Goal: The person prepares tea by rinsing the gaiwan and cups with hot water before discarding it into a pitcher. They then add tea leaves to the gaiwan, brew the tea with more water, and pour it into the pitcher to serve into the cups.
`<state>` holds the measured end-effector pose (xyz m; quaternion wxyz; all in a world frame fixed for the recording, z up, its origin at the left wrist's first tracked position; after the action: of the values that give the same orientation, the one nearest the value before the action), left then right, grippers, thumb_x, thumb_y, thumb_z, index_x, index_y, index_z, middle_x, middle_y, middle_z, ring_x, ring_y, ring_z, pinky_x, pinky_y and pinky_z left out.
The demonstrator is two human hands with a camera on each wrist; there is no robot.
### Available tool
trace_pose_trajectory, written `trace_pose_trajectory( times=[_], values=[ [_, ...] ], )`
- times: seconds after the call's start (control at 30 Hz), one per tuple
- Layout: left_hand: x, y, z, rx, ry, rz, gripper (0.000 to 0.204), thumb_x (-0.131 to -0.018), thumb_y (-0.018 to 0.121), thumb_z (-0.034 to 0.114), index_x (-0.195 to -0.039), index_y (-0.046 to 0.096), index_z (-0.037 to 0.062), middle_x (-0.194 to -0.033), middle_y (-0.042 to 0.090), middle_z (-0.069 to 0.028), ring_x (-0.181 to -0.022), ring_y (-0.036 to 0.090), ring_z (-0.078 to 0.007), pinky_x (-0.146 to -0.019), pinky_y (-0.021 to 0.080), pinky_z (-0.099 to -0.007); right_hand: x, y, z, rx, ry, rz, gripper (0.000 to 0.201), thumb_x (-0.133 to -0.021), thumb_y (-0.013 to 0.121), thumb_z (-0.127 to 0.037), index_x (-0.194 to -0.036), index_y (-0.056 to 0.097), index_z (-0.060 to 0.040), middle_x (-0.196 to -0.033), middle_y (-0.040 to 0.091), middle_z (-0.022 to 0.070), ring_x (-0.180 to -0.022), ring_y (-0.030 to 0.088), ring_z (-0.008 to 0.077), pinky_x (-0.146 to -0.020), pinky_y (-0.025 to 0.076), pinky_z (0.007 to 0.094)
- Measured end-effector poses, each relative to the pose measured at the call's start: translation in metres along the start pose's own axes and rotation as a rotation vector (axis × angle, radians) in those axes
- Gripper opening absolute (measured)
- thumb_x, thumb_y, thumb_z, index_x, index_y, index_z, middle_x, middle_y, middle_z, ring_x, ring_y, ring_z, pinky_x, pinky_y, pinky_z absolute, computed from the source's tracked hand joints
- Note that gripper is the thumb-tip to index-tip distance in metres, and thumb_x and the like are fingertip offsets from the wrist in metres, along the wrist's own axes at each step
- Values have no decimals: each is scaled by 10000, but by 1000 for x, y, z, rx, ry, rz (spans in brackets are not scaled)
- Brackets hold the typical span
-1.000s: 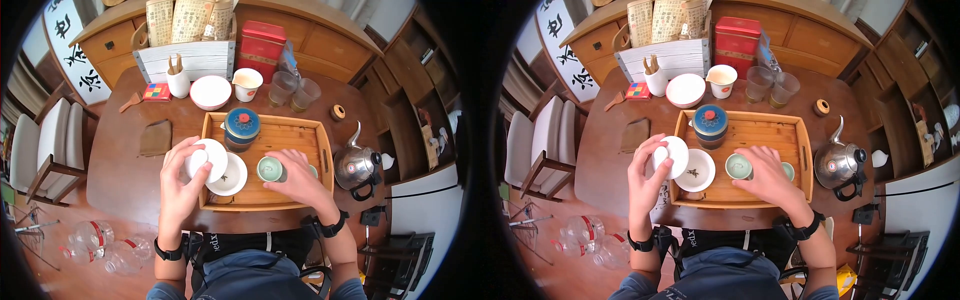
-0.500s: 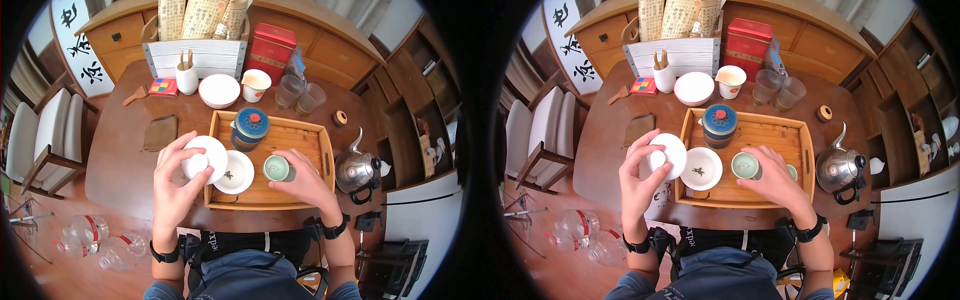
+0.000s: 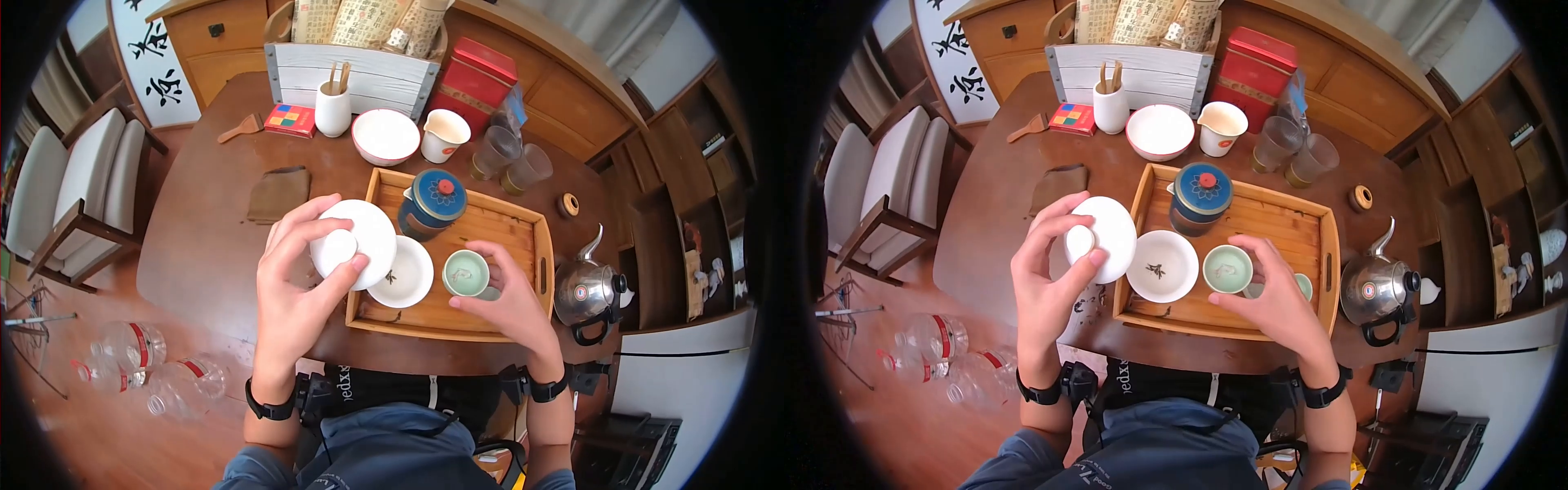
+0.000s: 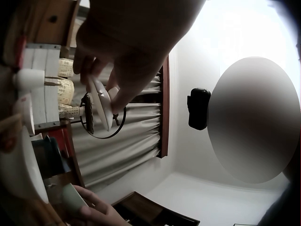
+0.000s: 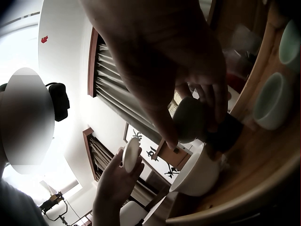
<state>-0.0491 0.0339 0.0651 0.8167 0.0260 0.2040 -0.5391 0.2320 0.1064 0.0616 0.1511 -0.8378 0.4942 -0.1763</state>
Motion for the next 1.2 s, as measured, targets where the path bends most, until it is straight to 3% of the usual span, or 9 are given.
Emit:
trace_pose_trajectory(
  times=[0.1, 0.3, 0.6, 0.8, 0.9, 1.0, 1.13, 1.2],
  values=[
    [1, -1, -2, -4, 28, 17, 333, -815, 868, 84, -1131, 769, 63, -1393, 686, -160, -1308, 612, -320, -1116, 471, -444, -6, 8, -21, 225, -119, 14, 669, -839, 888, -121, -1416, 559, -38, -1264, 575, 134, -1173, 670, 303, -998, 537, 403],
    [3, 1, 1, -12, 33, -15, 330, -815, 831, 50, -1137, 758, 42, -1421, 671, -170, -1346, 595, -287, -1164, 426, -446, -15, 26, -48, 569, -369, 33, 606, -853, 787, 0, -1414, 562, -42, -1260, 515, 168, -1037, 658, 372, -888, 542, 464],
    [3, -4, 0, 12, 72, 84, 345, -796, 870, 71, -1127, 773, 72, -1405, 685, -158, -1316, 612, -319, -1115, 472, -452, -12, 20, -96, 790, -692, 157, 637, -805, 760, 64, -1407, 608, -79, -1231, 507, 160, -900, 630, 317, -782, 545, 438],
    [4, -7, 2, 32, 58, 117, 343, -796, 872, 75, -1125, 774, 72, -1406, 685, -157, -1321, 612, -318, -1121, 470, -454, -6, 25, -93, 728, -667, 147, 653, -795, 734, 73, -1415, 609, -87, -1243, 527, 176, -967, 649, 337, -833, 554, 447],
    [4, -6, 4, 20, 57, 112, 342, -797, 870, 74, -1125, 773, 72, -1408, 683, -156, -1318, 613, -317, -1123, 468, -450, -17, 44, -57, 826, -653, -29, 651, -799, 697, 88, -1420, 604, -83, -1257, 536, 186, -1039, 653, 362, -876, 552, 461],
    [6, -7, 7, -10, 78, 54, 335, -826, 818, 32, -1153, 745, 39, -1452, 647, -178, -1368, 586, -297, -1176, 421, -454, -17, 38, -61, 863, -652, 35, 632, -809, 664, 99, -1414, 608, -78, -1263, 540, 190, -1083, 649, 379, -901, 545, 472],
    [6, -5, 8, -4, 80, 54, 335, -826, 823, 39, -1152, 747, 41, -1451, 650, -180, -1368, 586, -301, -1176, 421, -458, -10, 16, -91, 828, -716, 243, 674, -790, 737, 84, -1429, 606, -86, -1255, 541, 171, -1020, 647, 345, -840, 557, 440],
    [6, -5, 7, -2, 82, 50, 333, -826, 825, 43, -1150, 748, 40, -1453, 648, -180, -1368, 586, -302, -1176, 422, -461, -10, 15, -92, 776, -698, 225, 703, -787, 765, 71, -1448, 592, -93, -1254, 531, 161, -994, 644, 330, -817, 558, 430]
  ],
)
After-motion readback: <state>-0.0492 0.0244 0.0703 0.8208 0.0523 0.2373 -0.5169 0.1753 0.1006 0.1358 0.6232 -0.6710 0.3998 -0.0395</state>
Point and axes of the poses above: each hand's wrist, its own x-axis away from the middle knuckle, its own y-axis out of the palm, z = x × y, the point moved 2 cm from there along -x, towards the middle knuckle
